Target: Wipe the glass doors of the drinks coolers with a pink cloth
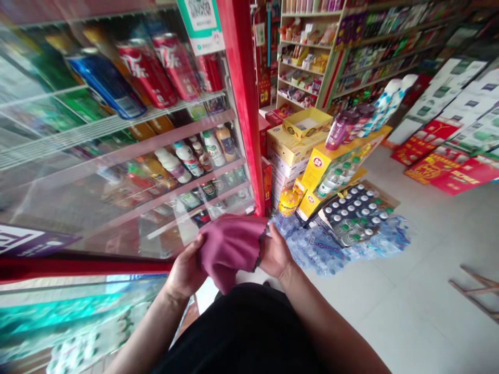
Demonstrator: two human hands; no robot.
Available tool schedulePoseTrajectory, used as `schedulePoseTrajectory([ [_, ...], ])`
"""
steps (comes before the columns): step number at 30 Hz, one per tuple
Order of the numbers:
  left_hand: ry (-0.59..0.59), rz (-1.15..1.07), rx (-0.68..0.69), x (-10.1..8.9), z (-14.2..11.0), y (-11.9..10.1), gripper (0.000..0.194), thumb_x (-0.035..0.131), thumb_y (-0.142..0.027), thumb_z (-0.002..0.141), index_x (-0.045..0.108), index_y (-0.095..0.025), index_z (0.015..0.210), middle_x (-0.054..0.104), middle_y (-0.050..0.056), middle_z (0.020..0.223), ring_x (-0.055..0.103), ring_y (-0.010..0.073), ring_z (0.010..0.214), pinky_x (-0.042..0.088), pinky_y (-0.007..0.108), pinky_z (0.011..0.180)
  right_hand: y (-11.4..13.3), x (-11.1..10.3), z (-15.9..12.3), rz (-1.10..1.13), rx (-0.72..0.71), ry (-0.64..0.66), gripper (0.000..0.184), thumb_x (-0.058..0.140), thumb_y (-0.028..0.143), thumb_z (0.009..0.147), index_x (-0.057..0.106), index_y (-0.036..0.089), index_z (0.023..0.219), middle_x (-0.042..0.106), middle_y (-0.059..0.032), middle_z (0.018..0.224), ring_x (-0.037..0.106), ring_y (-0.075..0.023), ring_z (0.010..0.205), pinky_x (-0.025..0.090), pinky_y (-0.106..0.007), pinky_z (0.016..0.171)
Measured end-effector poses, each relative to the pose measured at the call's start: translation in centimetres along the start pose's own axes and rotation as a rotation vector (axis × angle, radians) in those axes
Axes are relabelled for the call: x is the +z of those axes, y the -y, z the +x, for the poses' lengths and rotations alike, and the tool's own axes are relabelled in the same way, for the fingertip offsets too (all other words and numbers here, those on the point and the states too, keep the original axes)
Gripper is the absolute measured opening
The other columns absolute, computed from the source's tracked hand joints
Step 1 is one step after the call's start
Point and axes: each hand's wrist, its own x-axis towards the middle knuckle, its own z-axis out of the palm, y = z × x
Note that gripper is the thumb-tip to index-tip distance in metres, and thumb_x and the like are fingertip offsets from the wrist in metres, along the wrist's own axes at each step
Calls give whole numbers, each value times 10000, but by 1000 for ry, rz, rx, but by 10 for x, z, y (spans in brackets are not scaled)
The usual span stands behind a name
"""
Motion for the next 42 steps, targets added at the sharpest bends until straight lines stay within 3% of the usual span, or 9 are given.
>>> schedulePoseTrajectory([
  [5,-82,66,15,-9,7,8,515,1001,-542,688,676,-207,906,613,-68,568,516,119,380,373,240,357,-4,-5,0,-193,-105,-112,566,983,477,748,810,247,1234,871,-61,1163,798,-268,1069,609,-378,947],
  [8,-91,109,16,-13,7,9,537,1019,-538,662,685,-197,907,638,-61,597,526,104,413,373,222,385,-6,-11,-3,-262,-138,-182,699,1014,310,686,786,249,1344,856,2,932,757,-192,820,549,-300,790],
  [19,-28,306,81,-20,6,10,580,991,-524,728,802,-135,1115,793,37,828,705,162,716,550,265,705,-5,-17,-6,-715,-348,-366,428,900,457,811,883,279,1199,869,-55,1211,747,-277,1083,543,-446,1071],
  [24,-90,446,208,-29,7,13,842,966,-488,766,673,-173,1489,790,-10,820,688,149,748,557,284,799,3,-16,-9,-895,-404,-363,470,826,450,879,851,241,1300,873,-60,1147,744,-245,886,606,-420,897],
  [30,-137,739,340,-39,6,17,471,946,-343,723,847,-234,1171,846,70,1106,744,230,972,583,351,972,2,-8,-11,-1146,-524,-325,446,762,271,883,827,286,1324,838,-77,1303,756,-311,1169,558,-496,1136],
  [35,-174,970,459,-41,1,15,224,853,-302,782,856,-269,1003,772,95,1098,697,300,1092,537,444,1114,3,-7,-8,-1321,-647,-304,198,730,216,869,842,270,1024,785,-118,1069,702,-340,1136,537,-550,1138],
  [38,-117,1046,482,-41,-2,9,147,826,-373,819,810,-255,906,733,132,1268,650,337,1294,497,447,1175,12,-5,-9,-1378,-719,-302,62,733,269,902,793,257,900,728,-177,1311,630,-381,1337,459,-590,1234],
  [40,-47,1089,461,-41,-5,2,150,782,-403,872,782,-254,893,762,119,1224,682,314,1252,519,404,1114,20,-2,-11,-1404,-737,-254,69,729,303,918,766,261,878,726,-173,1387,623,-382,1392,446,-576,1251],
  [42,2,1132,443,-43,-10,-6,164,735,-414,918,769,-254,914,791,84,1039,730,267,1033,550,356,958,27,3,-13,-1420,-652,-174,86,705,324,937,753,278,882,807,-123,1168,730,-342,1186,544,-520,1118],
])
